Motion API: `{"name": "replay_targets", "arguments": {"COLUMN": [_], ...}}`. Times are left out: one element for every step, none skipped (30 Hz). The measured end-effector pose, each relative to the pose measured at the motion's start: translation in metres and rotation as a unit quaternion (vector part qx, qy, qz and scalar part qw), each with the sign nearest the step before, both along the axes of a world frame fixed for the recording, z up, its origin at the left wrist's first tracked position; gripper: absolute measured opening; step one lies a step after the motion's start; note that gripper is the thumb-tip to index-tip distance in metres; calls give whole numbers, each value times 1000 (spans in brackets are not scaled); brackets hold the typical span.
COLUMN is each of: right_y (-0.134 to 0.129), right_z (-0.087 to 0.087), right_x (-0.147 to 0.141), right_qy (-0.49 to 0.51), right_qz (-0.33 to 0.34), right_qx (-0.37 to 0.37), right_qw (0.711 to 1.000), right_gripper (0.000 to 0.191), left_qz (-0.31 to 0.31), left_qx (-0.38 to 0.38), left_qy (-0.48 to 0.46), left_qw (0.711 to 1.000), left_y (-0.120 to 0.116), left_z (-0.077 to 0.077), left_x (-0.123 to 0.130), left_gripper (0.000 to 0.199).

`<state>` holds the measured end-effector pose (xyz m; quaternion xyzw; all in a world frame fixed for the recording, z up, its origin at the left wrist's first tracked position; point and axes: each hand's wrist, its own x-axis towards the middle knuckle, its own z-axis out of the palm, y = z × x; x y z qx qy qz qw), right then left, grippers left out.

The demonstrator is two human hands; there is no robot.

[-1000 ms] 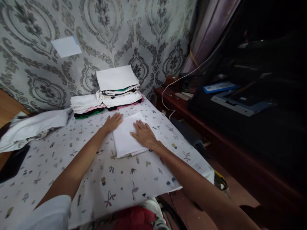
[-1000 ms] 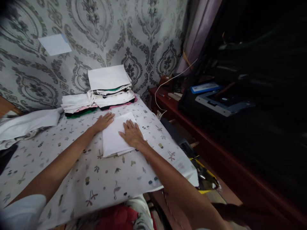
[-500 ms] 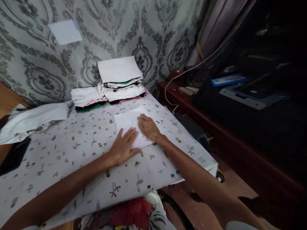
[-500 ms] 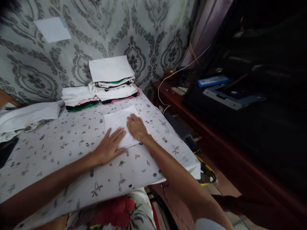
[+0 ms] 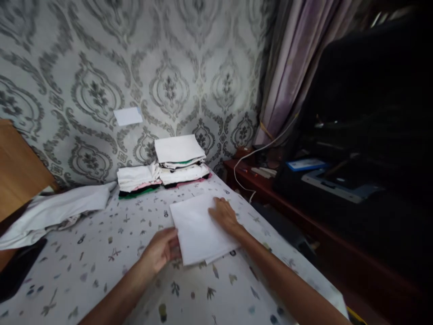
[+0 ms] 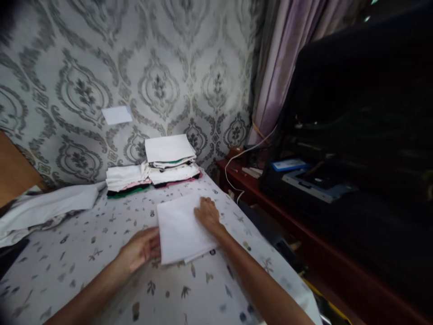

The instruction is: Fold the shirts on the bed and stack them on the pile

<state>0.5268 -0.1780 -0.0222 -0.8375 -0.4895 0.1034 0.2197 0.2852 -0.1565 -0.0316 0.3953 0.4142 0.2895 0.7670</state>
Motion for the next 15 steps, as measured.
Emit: {"name": "replay_targets", "arguments": {"right_y": [5,10,14,17,18,17,13,7,-1,-11,-22,-32,-41,-48,-52], "right_z": [2,5,7,10,12,12,11,8,4,0,-4,-6,-6,-4,0], "right_x": [3,7,11,14,16,16,13,8,1,-7,-16,-24,-31,-36,-40], "right_qy": [17,37,57,79,100,124,150,178,207,243,283,317,331,315,266], "right_qz": [-7,-12,-17,-19,-20,-19,-15,-8,1,16,34,52,68,84,94], "right_qx": [0,2,4,7,12,16,19,21,18,11,-2,-17,-30,-39,-41], "right_qw": [1000,999,998,997,995,992,988,984,978,970,958,947,941,945,958], "right_gripper": [41,38,34,29,23,18,14,12,11,11,11,11,11,13,17], "left_qz": [-20,-30,-33,-32,-33,-37,-44,-51,-57,-53,-45,-35,-19,17,52], "left_qx": [-20,-31,-37,-38,-36,-29,-17,-2,16,34,48,68,78,73,64], "left_qy": [-2,-1,0,0,-2,-6,-9,-5,0,20,52,71,89,104,99], "left_qw": [1000,999,999,999,999,999,999,999,998,998,996,995,993,992,992], "left_y": [0,0,0,2,5,11,19,29,41,55,68,82,93,102,107], "left_z": [-1,-3,-5,-6,-6,-5,-1,5,12,19,26,31,34,34,33], "left_x": [5,10,14,17,18,16,11,3,-8,-21,-34,-47,-59,-69,-77], "left_gripper": [42,48,56,65,75,81,84,83,78,74,69,64,57,49,38]}}
